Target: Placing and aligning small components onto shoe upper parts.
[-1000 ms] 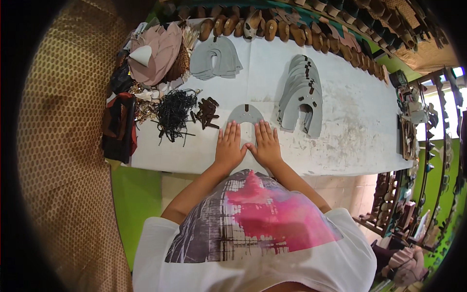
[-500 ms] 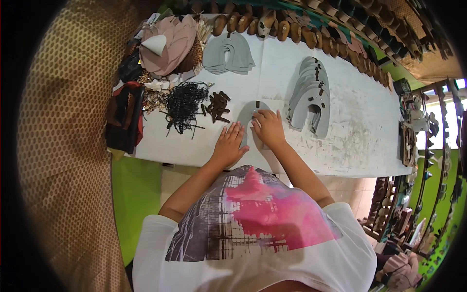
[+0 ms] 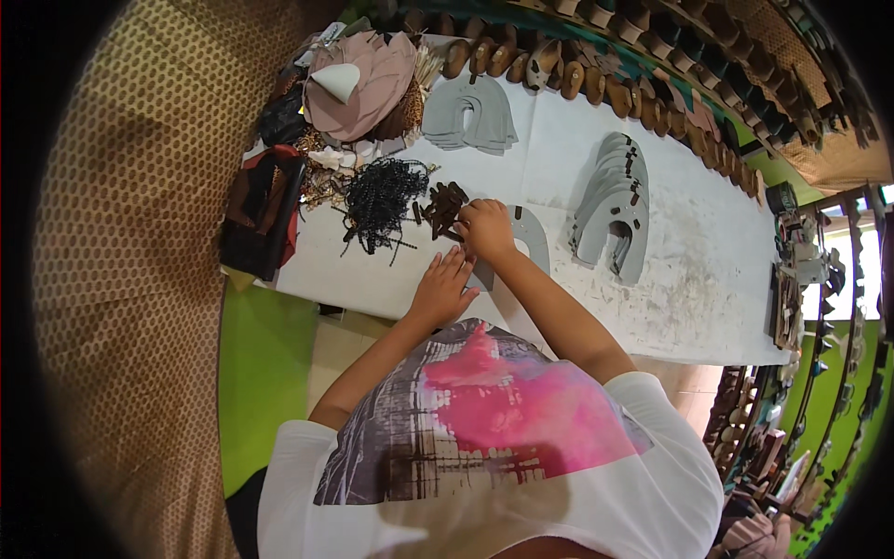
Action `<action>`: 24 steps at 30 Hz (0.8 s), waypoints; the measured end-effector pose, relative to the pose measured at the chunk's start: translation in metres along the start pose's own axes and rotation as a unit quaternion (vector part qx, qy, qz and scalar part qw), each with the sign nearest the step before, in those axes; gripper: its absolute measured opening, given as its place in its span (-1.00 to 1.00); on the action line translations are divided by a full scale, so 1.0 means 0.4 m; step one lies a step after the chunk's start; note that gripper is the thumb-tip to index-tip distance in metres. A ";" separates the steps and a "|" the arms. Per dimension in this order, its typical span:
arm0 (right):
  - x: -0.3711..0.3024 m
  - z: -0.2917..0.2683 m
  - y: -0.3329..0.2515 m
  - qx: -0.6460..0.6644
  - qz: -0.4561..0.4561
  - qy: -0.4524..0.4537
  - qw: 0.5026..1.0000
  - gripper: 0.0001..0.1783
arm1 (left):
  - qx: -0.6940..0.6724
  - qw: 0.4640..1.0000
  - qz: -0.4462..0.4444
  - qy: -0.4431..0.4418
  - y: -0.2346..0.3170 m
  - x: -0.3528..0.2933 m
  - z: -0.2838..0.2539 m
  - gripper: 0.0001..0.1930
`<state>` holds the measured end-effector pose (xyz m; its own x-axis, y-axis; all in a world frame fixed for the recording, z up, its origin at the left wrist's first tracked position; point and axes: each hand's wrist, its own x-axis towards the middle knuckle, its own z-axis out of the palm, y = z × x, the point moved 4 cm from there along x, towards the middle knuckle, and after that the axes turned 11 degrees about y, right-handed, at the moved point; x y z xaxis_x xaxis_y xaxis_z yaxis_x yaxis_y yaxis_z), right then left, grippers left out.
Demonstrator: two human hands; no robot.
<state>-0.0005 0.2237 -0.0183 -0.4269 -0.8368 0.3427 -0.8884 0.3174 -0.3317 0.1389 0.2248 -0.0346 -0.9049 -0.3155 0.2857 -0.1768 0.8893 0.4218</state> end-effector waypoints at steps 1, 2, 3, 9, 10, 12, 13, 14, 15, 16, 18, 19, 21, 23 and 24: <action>-0.004 -0.006 0.006 0.041 0.040 -0.011 0.998 -0.82 | 0.000 1.000 0.001 0.000 -0.003 0.001 -0.004 -0.45; -0.011 -0.016 0.013 0.081 0.081 -0.022 0.993 -0.81 | -0.045 0.999 -0.014 0.014 -0.008 0.002 -0.013 -0.52; -0.020 -0.027 0.018 0.079 0.083 -0.022 0.993 -0.81 | -0.091 0.995 -0.029 0.028 -0.013 0.003 -0.020 -0.58; -0.162 -0.096 0.147 0.210 0.278 0.040 0.936 -0.73 | -0.198 0.975 -0.079 0.063 -0.010 0.050 -0.053 -0.75; -0.181 -0.099 0.167 0.207 0.285 0.042 0.935 -0.73 | -0.202 0.975 -0.075 0.058 -0.011 0.062 -0.048 -0.75; -0.207 -0.122 0.190 0.202 0.322 0.064 0.923 -0.75 | -0.195 0.977 -0.053 0.060 -0.007 0.094 -0.039 -0.78; -0.218 -0.130 0.200 0.170 0.331 0.053 0.927 -0.78 | -0.199 0.977 -0.049 0.054 -0.005 0.110 -0.032 -0.78; -0.226 -0.130 0.211 0.166 0.340 0.058 0.924 -0.78 | -0.199 0.978 -0.037 0.052 0.004 0.131 -0.026 -0.78; -0.228 -0.132 0.221 0.140 0.321 0.082 0.933 -0.79 | -0.199 0.979 -0.025 0.049 0.012 0.152 -0.018 -0.78; -0.229 -0.134 0.229 0.114 0.301 0.105 0.941 -0.80 | -0.203 0.978 -0.019 0.042 0.019 0.174 -0.006 -0.78; -0.223 -0.125 0.239 0.106 0.303 0.112 0.940 -0.81 | -0.174 0.984 0.003 0.045 0.025 0.214 0.014 -0.79; -0.219 -0.121 0.242 0.101 0.298 0.117 0.942 -0.81 | -0.151 0.988 0.014 0.034 0.026 0.235 0.026 -0.75; -0.206 -0.115 0.237 0.103 0.300 0.109 0.942 -0.82 | -0.117 0.992 0.020 0.033 0.015 0.268 0.048 -0.71; -0.197 -0.110 0.230 0.107 0.301 0.101 0.942 -0.82 | -0.052 0.997 0.027 0.054 0.002 0.293 0.069 -0.57; -0.194 -0.108 0.227 0.105 0.307 0.102 0.940 -0.83 | -0.052 0.997 0.029 0.051 -0.006 0.302 0.082 -0.57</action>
<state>-0.0553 0.3367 -0.0370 -0.8911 -0.4146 0.1844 -0.4200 0.5995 -0.6814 0.0172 0.1953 -0.0293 -0.8671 -0.3022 0.3959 -0.0807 0.8696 0.4870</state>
